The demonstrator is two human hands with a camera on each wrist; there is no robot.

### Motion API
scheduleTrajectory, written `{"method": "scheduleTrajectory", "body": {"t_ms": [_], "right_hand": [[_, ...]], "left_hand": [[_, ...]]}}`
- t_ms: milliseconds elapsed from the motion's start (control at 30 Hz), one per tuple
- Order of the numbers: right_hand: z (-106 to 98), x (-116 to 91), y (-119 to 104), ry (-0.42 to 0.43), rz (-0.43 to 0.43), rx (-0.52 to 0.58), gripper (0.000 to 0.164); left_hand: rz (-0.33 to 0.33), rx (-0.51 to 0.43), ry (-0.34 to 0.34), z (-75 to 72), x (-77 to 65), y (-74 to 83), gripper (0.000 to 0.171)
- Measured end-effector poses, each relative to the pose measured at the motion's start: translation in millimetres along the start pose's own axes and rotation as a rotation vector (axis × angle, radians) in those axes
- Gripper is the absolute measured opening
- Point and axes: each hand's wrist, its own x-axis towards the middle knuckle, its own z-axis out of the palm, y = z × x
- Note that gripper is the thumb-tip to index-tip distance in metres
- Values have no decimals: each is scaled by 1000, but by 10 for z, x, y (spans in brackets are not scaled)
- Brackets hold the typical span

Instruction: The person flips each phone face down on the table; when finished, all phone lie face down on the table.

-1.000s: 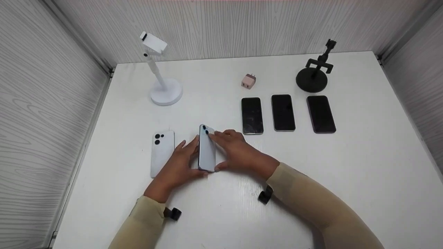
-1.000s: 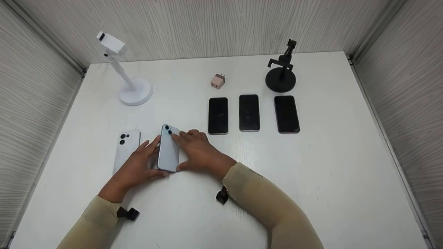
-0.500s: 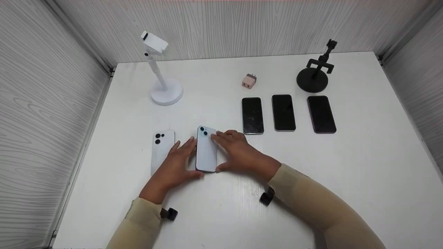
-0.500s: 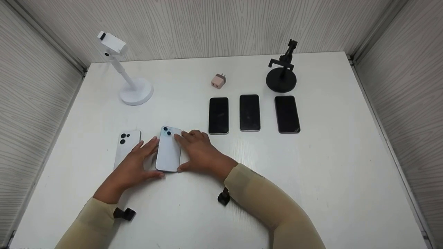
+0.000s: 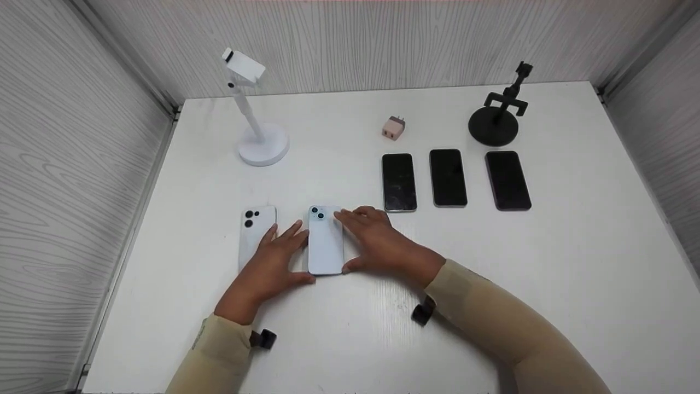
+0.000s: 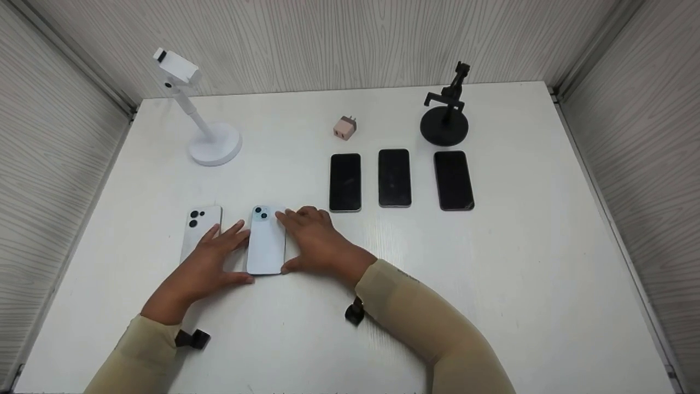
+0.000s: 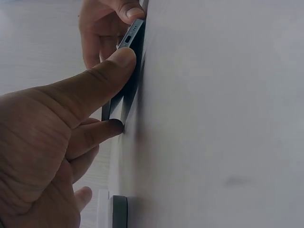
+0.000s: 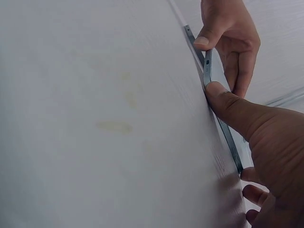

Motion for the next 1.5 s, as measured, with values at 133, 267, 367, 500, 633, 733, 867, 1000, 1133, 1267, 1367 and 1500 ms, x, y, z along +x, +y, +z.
{"method": "scheduleTrajectory", "body": {"t_ms": [133, 267, 367, 500, 633, 733, 867, 1000, 1133, 1267, 1367, 1500], "right_hand": [[-14, -5, -5, 3, -9, 15, 117], [-9, 1, -3, 8, -19, 11, 117], [2, 7, 1, 9, -27, 7, 117], [11, 9, 1, 13, -30, 4, 117], [15, 5, -7, 16, -27, 6, 116], [18, 2, -14, 21, -24, 8, 117], [25, -4, -17, 26, -7, 4, 118], [17, -19, -26, 16, -8, 5, 117], [11, -29, -36, 9, -15, -2, 116], [26, -27, -29, 13, -4, -7, 116], [35, -25, -21, 16, -2, -9, 117], [42, -26, -18, 20, 2, -14, 117]], "left_hand": [[2, 37, 5, -14, -1, 21, 103], [14, 98, 13, -12, 6, 23, 102], [20, 129, 19, -7, 11, 21, 101], [24, 138, 32, -9, 8, 21, 99], [22, 144, 42, -7, -1, 26, 97], [14, 146, 44, 4, 1, 30, 96], [5, 149, 39, 19, 9, 38, 95], [14, 146, 38, 20, 10, 46, 94], [22, 131, 40, 16, 4, 51, 92], [12, 135, 33, 23, 7, 70, 89], [28, 149, 28, 31, 10, 81, 87], [51, 160, 25, 49, 2, 97, 84]]}}
